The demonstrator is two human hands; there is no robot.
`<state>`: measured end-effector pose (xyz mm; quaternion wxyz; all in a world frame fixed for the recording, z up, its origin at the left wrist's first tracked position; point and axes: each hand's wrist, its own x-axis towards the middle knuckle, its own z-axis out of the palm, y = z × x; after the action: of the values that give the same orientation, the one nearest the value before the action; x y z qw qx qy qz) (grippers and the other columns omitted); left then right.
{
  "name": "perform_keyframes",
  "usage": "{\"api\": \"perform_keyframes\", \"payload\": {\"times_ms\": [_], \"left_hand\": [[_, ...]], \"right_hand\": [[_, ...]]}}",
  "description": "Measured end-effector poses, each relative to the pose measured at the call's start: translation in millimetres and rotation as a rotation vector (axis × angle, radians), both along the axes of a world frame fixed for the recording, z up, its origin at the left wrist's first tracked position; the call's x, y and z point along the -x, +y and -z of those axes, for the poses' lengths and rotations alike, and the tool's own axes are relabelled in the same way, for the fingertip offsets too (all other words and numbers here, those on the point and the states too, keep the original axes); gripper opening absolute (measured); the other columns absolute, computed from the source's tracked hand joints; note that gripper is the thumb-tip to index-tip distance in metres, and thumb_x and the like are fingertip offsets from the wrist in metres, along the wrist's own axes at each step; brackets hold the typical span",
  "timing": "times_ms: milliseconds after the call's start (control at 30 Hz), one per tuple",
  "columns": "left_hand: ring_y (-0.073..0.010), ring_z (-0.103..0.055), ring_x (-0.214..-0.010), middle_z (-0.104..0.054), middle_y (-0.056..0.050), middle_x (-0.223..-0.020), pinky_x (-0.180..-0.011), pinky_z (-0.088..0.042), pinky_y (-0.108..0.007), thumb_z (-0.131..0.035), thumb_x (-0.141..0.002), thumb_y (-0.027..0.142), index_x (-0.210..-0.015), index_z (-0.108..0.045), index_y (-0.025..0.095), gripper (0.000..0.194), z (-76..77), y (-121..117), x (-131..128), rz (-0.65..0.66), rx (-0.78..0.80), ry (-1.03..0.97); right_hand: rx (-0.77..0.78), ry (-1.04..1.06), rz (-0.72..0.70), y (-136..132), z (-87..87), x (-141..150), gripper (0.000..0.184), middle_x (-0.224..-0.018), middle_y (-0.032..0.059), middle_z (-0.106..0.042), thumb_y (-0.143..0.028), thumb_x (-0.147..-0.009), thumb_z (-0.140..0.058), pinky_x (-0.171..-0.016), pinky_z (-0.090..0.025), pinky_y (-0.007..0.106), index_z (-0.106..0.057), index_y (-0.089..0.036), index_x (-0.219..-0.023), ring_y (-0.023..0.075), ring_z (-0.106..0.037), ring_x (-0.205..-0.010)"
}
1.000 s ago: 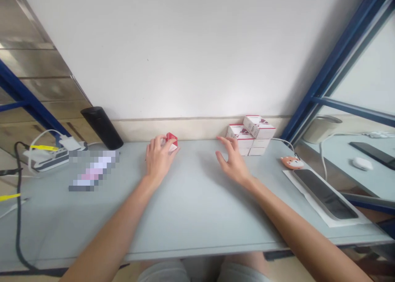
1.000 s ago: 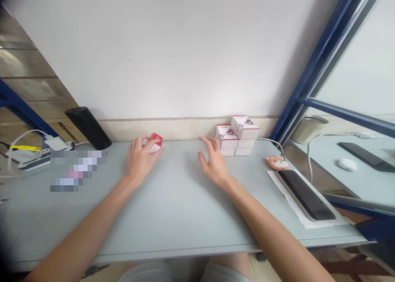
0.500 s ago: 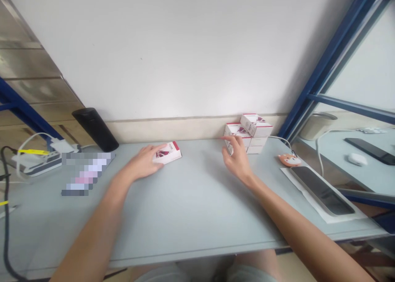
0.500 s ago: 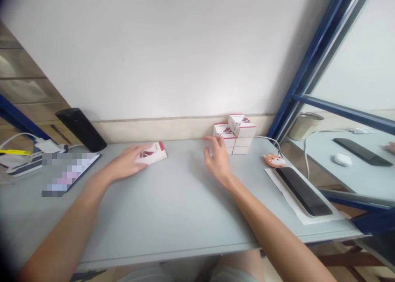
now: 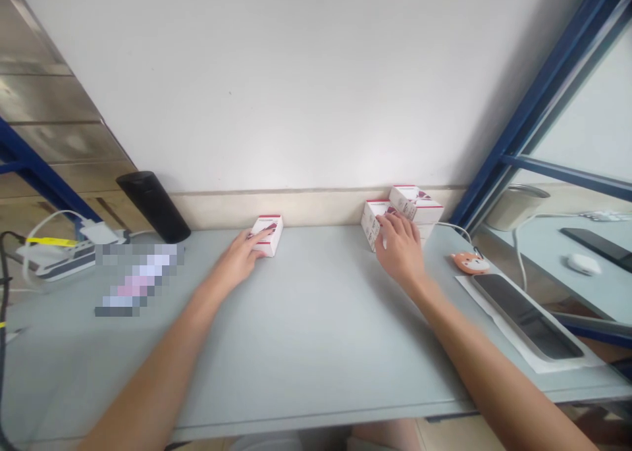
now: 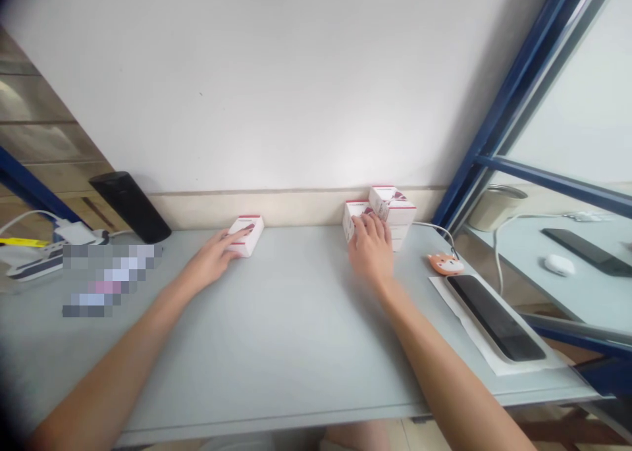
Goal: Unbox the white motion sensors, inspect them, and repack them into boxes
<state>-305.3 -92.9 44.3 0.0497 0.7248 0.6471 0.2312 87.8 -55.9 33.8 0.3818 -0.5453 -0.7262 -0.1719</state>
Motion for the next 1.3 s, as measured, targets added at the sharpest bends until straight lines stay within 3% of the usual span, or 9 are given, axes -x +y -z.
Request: {"api": "perform_keyframes", "payload": {"times_ms": [167,400,500,600,700,800,1000,1167,1300], "left_hand": [[-0.0350,-0.061,-0.127,-0.057,-0.008,-0.150,-0.102,-0.052,-0.048,-0.047,-0.103,0.031,-0.155,-0.053,0.041,0.053,1.3,-6,-12,-0.153,-0.068,0.170],[-0.0393,-0.051,-0.133,-0.052,-0.016,-0.149,-0.108,-0.046,-0.054,-0.058,-0.097,0.026,-0.149,-0.061,0.032,0.053,2.9,-6,-22,-0.163,-0.234,0.272],[-0.0388,-0.045,-0.138,-0.049,-0.016,-0.151,-0.115,-0.040,-0.056,-0.063,-0.093,0.022,-0.137,-0.070,0.028,0.044,-1.7,-8,-38,-0.064,-0.422,0.220],[-0.0313,-0.053,-0.127,-0.061,-0.011,-0.133,-0.113,-0.042,-0.051,-0.060,-0.098,0.025,-0.117,-0.076,0.026,0.025,-3.8,-18,-71,0.122,-0.507,0.060],[-0.0239,-0.062,-0.113,-0.067,-0.008,-0.119,-0.107,-0.048,-0.044,-0.052,-0.102,0.021,-0.118,-0.074,0.026,0.027,0.7,-32,-105,0.407,-0.356,0.000],[-0.0244,-0.065,-0.114,-0.068,-0.007,-0.119,-0.105,-0.050,-0.043,-0.055,-0.102,0.024,-0.121,-0.071,0.027,0.025,8.8,-42,-122,0.511,-0.199,-0.055],[-0.0219,-0.069,-0.100,-0.068,-0.007,-0.111,-0.091,-0.057,-0.040,-0.057,-0.102,0.046,-0.105,-0.054,0.024,0.022,17.2,-25,-108,0.214,-0.083,-0.585],[-0.0202,-0.074,-0.098,-0.071,-0.011,-0.125,-0.081,-0.061,-0.035,-0.063,-0.098,0.054,-0.112,-0.040,0.026,0.039,17.6,-16,-108,0.232,0.014,-0.978],[-0.0213,-0.071,-0.110,-0.069,-0.010,-0.129,-0.091,-0.058,-0.036,-0.074,-0.094,0.045,-0.123,-0.048,0.026,0.043,14.3,-29,-118,0.295,-0.187,-0.816]], "right_hand": [[0.059,-0.091,-0.058,1,3.8,-2,0.051,-0.147,0.0156,-0.062,-0.015,-0.093,-0.059,-0.119,-0.037,0.052,-0.058,-0.019,-0.145,0.0332,-0.053,-0.138],[0.056,0.002,-0.113,0,-5.3,-8,0.041,-0.135,0.0103,-0.073,-0.016,-0.093,-0.065,-0.110,-0.046,0.052,-0.070,-0.024,-0.133,0.0331,-0.062,-0.128],[0.035,0.167,-0.156,-4,-7.6,0,0.038,-0.134,0.0102,-0.074,-0.026,-0.094,-0.069,-0.108,-0.050,0.051,-0.072,-0.024,-0.132,0.0331,-0.065,-0.125],[0.090,0.480,-0.247,-13,-7.6,18,0.048,-0.134,0.0111,-0.073,-0.040,-0.091,-0.075,-0.100,-0.057,0.047,-0.070,-0.023,-0.136,0.0313,-0.071,-0.115],[0.269,0.776,-0.383,-26,-5.5,40,0.056,-0.128,0.0125,-0.076,-0.050,-0.087,-0.077,-0.093,-0.060,0.045,-0.071,-0.020,-0.133,0.0294,-0.075,-0.105],[0.461,0.990,-0.503,-36,-2.1,57,0.054,-0.122,0.0128,-0.078,-0.054,-0.084,-0.078,-0.093,-0.061,0.043,-0.072,-0.019,-0.125,0.0288,-0.075,-0.107],[0.649,1.283,-0.520,-35,1.8,60,0.045,-0.109,0.0097,-0.074,-0.052,-0.084,-0.072,-0.074,-0.065,0.042,-0.063,-0.022,-0.117,0.0279,-0.074,-0.096],[0.890,1.068,-0.786,-39,0.4,49,0.053,-0.117,0.0053,-0.068,-0.030,-0.083,-0.064,-0.089,-0.062,0.044,-0.058,-0.027,-0.136,0.0239,-0.072,-0.100],[0.868,0.828,-0.887,-54,-5.7,50,0.068,-0.146,0.0085,-0.057,-0.029,-0.090,-0.065,-0.104,-0.056,0.048,-0.042,-0.033,-0.154,0.0276,-0.062,-0.128]]}}
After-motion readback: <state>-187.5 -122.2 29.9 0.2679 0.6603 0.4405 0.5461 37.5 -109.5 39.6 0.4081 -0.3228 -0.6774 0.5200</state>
